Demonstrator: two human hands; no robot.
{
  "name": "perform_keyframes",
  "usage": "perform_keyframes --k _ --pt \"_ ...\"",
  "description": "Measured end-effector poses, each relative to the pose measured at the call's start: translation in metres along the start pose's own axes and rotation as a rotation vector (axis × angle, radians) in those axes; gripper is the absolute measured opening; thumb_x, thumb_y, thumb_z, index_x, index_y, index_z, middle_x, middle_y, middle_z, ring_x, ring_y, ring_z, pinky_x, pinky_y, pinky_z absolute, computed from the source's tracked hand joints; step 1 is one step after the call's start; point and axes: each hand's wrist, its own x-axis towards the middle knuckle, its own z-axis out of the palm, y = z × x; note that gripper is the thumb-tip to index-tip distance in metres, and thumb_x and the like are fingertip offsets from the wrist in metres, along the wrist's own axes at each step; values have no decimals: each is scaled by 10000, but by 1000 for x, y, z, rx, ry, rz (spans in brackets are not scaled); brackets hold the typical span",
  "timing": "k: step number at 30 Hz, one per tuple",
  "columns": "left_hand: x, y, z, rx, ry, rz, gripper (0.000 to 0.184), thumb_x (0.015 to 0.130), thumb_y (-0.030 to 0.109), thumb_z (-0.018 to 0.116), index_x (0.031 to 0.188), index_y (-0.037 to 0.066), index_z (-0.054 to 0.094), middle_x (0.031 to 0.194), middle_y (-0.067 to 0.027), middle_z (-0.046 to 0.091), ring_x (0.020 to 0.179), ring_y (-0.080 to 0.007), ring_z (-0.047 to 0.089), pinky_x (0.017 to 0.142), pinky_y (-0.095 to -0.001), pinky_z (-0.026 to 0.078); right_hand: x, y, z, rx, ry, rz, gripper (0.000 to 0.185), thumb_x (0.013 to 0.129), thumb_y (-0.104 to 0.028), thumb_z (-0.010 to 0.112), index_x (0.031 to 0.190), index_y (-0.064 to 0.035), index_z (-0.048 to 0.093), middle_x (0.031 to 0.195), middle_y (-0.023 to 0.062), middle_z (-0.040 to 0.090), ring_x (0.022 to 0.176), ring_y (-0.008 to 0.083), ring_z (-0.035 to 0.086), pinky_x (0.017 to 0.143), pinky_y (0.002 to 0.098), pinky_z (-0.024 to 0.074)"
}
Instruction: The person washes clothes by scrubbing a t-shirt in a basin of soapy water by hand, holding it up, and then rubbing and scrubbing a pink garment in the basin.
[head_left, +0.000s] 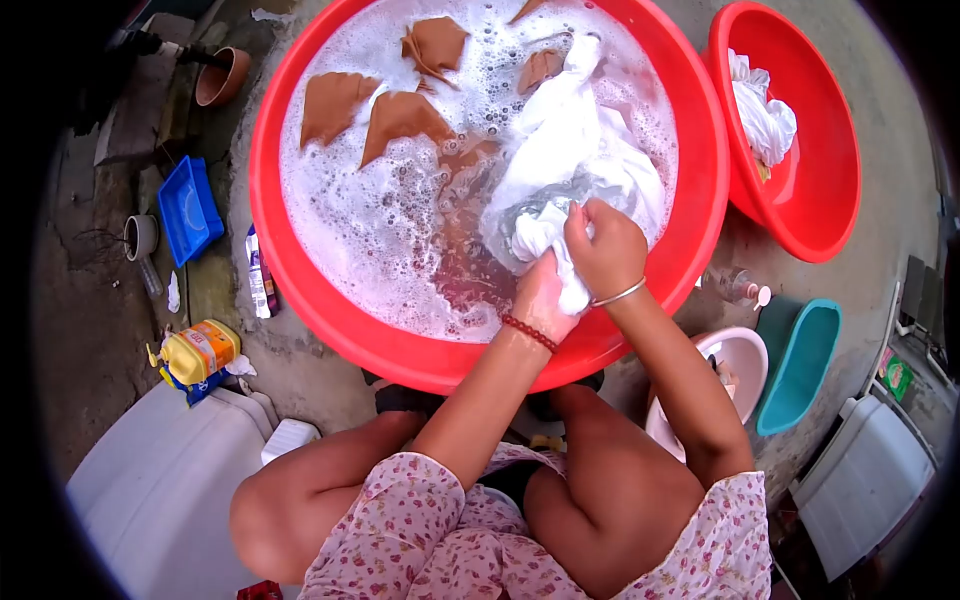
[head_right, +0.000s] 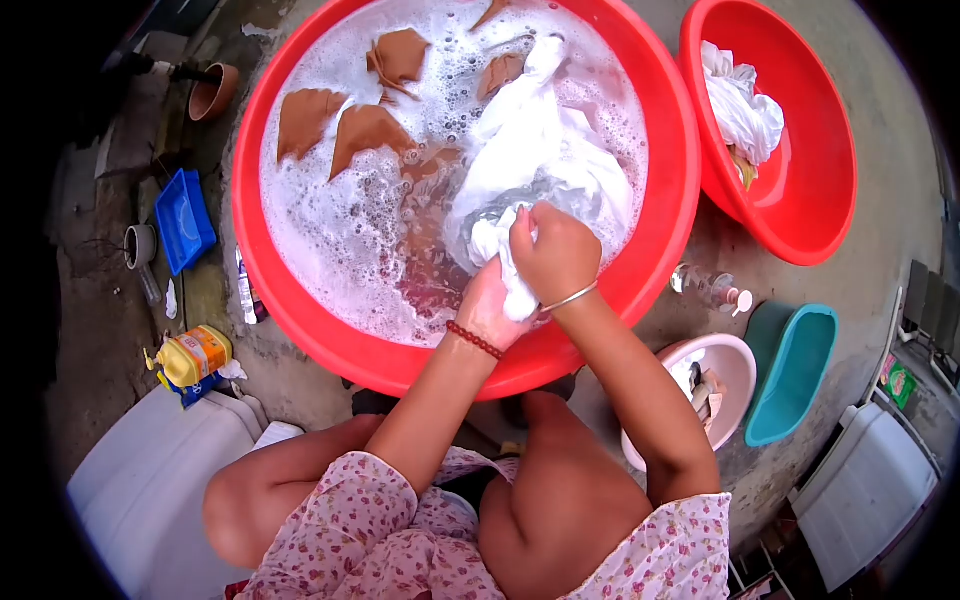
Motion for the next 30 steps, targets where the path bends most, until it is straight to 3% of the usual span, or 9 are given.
perform_keyframes --k 4,5,7,8,14,17,26,29,30 --pt "8 25 -31 85 -43 -138 281 939 333 445 1030 90 552 974 -81 611 868 -180 599 759 -333 497 -50 -33 -9 205 15 -294 182 816 -204 566 732 -58 498 705 119 503 590 324 534 493 400 418" --pt "22 31 -51 -77 -455 -299 284 941 335 443 1032 89 550 964 -81 613 867 -183 600 763 -336 498 -56 -39 -10 184 -44 -319 175 813 -199 566 731 -58 503 686 121 501 584 325 534 483 399 416" --pt "10 24 -36 -152 -426 -239 293 950 324 425 1067 83 542 992 -80 610 898 -186 597 795 -340 493 -49 -29 -6 102 -58 -259 169 814 -193 560 726 -56 514 645 133 511 569 333 539 473 406 418" --pt "-1 8 -19 -51 7 -18 301 958 311 410 1100 78 535 1030 -80 605 930 -186 592 824 -340 487 -26 -10 0 41 -10 -182 172 817 -193 554 723 -52 521 622 142 523 562 341 544 473 414 420" --pt "-16 9 16 -16 71 92 373 943 376 417 1138 81 539 1042 -40 603 964 -167 570 872 -313 456 -26 -19 -12 58 -38 -42 232 886 -248 505 755 -57 513 640 154 525 581 355 543 503 426 429" --pt "10 40 -26 -42 -257 -129 402 905 525 398 845 158 550 633 -43 511 508 -152 496 465 -332 443 -62 -53 -16 114 -88 -298 224 848 -221 568 705 -68 490 621 128 494 530 327 523 465 400 407" --pt "-13 12 5 36 92 149 378 920 371 444 1099 62 567 1000 -62 630 918 -190 593 851 -351 464 -28 -26 -13 53 2 -93 281 860 -267 562 669 -70 503 587 135 510 556 317 547 472 414 401" --pt "32 36 -66 -210 -811 -364 370 916 401 463 1023 64 572 930 -54 620 892 -165 593 795 -316 482 -59 -46 -17 114 -55 -277 239 823 -255 609 674 -88 527 589 116 500 545 295 544 471 393 400" --pt "21 27 -49 -185 -605 -247 368 927 385 445 1069 64 559 973 -59 615 915 -169 589 816 -323 478 -51 -43 -14 61 -72 -287 239 824 -247 606 666 -85 531 582 120 496 543 297 545 471 391 402"
